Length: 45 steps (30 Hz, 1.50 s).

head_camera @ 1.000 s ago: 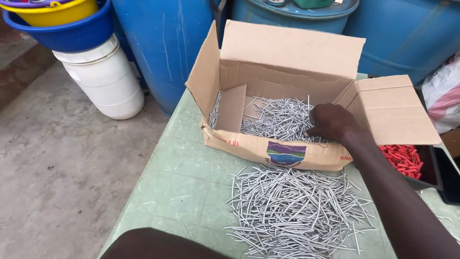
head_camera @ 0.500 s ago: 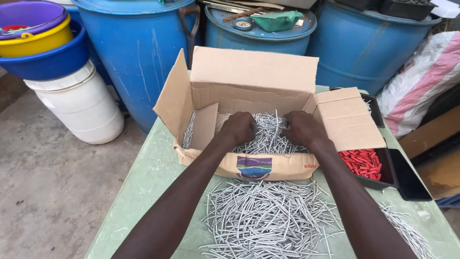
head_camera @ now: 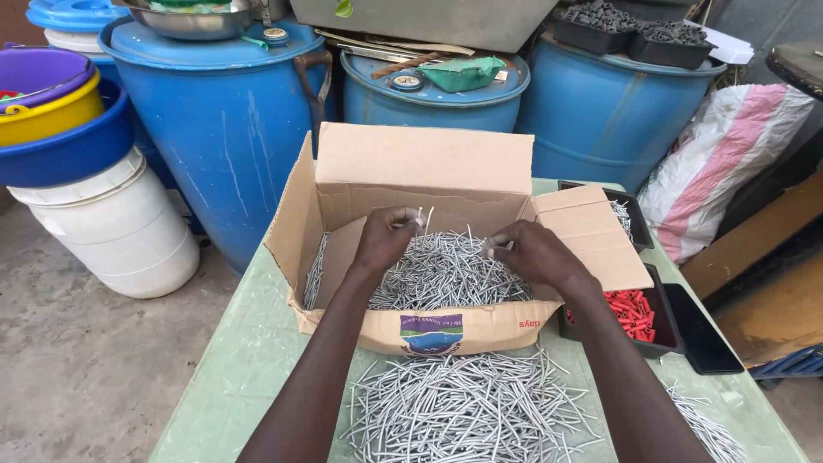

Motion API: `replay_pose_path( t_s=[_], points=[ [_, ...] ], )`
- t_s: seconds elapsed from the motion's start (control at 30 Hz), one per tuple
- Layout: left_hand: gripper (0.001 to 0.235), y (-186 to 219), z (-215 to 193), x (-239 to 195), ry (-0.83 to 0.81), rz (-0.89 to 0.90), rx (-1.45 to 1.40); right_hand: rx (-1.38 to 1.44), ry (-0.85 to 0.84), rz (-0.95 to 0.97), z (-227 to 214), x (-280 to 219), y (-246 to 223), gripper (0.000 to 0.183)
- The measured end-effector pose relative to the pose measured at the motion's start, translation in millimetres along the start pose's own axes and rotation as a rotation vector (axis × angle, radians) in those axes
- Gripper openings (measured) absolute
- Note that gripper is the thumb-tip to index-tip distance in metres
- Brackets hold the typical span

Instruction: The person is sorting metal pins from a pile on a table and placing them into a cardboard box.

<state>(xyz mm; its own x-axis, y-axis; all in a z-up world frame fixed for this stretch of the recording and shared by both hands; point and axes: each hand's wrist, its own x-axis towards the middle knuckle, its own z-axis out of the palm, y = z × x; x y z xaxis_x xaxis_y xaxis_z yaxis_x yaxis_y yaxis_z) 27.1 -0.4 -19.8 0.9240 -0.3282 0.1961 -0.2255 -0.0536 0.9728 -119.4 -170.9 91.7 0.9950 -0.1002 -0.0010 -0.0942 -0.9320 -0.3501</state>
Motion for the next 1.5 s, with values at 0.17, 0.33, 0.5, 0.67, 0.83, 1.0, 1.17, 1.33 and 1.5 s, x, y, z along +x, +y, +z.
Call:
replay_pose_path(
  t_s=[0.17,0.33,0.5,0.67,0.83,1.0,1.17,1.33,1.5],
  points=[
    [0.019,17,-8,-14,0.012,-0.083,-0.302,-0.147,0.074,0.140,23,69,50,0.042],
    [0.019,15,-9,-18,-0.022,-0.157,-0.315,-0.073,0.078,0.177,51,128,69,0.038],
    [0.017,-1,-8,-10,-0.022,-0.192,-0.266,0.068,0.071,0.283,68,163,100,0.042],
    [0.020,11,-11,-15,-0.014,-0.211,-0.214,0.046,0.018,0.259,58,155,87,0.043],
    [0.022,7,-10,-15,-0.002,-0.218,-0.188,0.025,0.095,0.258,76,151,79,0.035],
    [0.019,-15,-4,-1,-0.006,-0.117,0.322,0.242,0.139,0.065,67,130,54,0.019],
    [0.020,5,5,-12,-0.136,-0.094,0.382,0.740,0.298,0.089,52,107,66,0.019],
    [0.021,-26,12,11,-0.134,-0.094,0.473,1.511,0.126,0.072,36,69,58,0.018],
    [0.021,-26,6,12,-0.036,-0.111,0.109,1.161,0.186,0.156,22,15,11,0.029]
  ],
)
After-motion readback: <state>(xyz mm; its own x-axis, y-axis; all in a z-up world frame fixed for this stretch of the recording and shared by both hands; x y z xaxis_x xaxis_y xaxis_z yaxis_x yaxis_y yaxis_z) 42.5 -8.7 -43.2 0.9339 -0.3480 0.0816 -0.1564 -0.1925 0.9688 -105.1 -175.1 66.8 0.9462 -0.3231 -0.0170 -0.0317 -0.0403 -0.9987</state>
